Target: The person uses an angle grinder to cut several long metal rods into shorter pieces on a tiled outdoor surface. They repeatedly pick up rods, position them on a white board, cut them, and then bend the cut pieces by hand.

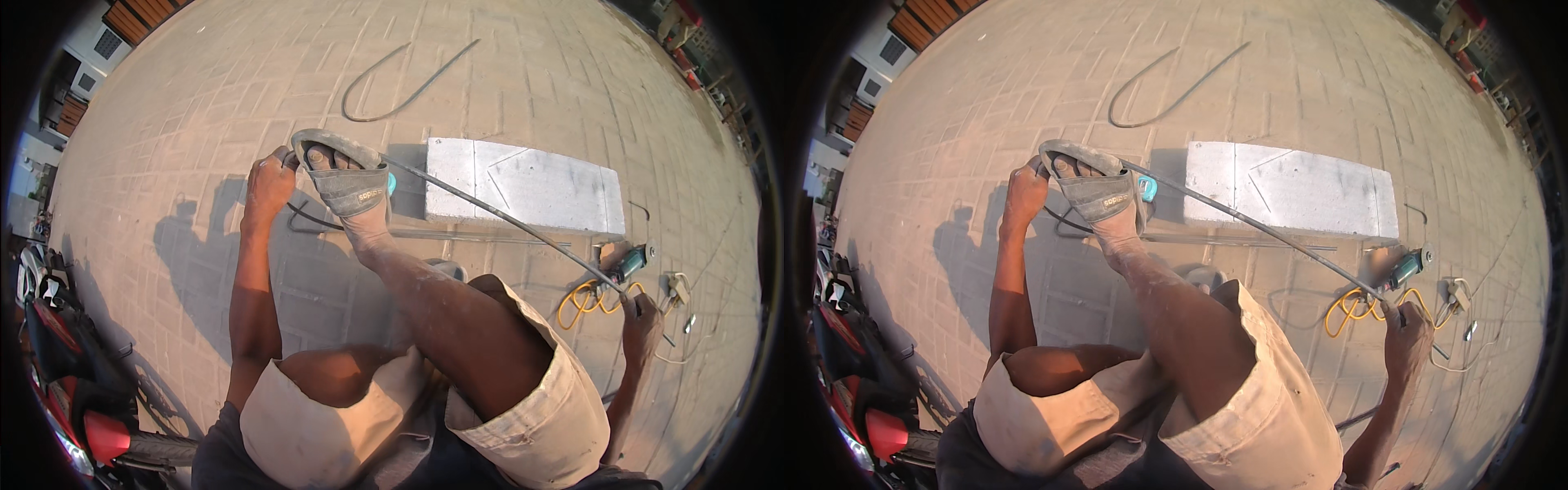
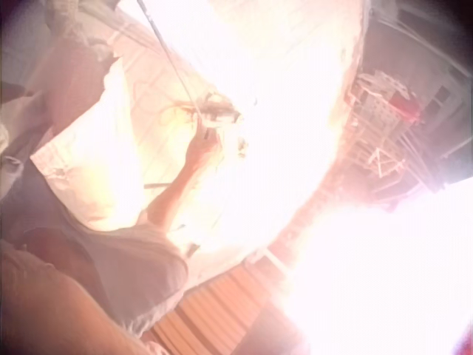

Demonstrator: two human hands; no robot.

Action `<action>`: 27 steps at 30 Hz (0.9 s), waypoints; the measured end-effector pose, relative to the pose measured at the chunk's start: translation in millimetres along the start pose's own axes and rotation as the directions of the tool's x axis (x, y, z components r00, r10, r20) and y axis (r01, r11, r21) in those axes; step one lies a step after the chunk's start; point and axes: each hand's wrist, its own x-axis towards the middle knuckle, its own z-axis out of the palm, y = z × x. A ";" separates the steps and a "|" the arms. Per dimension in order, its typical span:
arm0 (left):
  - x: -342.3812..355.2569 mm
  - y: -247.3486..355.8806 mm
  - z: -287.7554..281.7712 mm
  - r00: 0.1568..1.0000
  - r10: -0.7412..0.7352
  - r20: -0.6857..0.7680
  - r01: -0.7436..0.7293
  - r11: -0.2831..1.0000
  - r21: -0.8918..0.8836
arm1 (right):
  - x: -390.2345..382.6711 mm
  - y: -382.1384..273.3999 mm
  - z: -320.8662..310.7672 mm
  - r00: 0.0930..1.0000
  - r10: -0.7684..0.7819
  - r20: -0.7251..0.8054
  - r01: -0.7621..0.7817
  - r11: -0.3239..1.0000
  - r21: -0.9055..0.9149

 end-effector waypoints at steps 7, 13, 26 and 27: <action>-12.4 52.6 -17.3 1.000 -0.002 0.005 0.001 0.983 0.183 | -116.2 -37.9 -53.8 0.932 0.326 0.160 -0.330 0.944 0.000; 33.3 59.9 5.1 0.997 0.048 0.066 -0.064 0.963 0.261 | -85.9 -51.7 -74.5 0.958 0.271 0.097 -0.272 0.962 -0.004; 118.3 29.0 -50.6 1.000 0.002 -0.008 -0.005 0.940 -0.340 | 203.0 -45.1 -161.4 0.948 -0.298 0.111 0.313 0.937 -0.157; 127.9 29.9 -69.6 0.996 -0.083 0.023 0.084 0.875 -0.477 | 225.7 -54.2 -172.2 0.930 -0.364 0.052 0.367 0.922 -0.125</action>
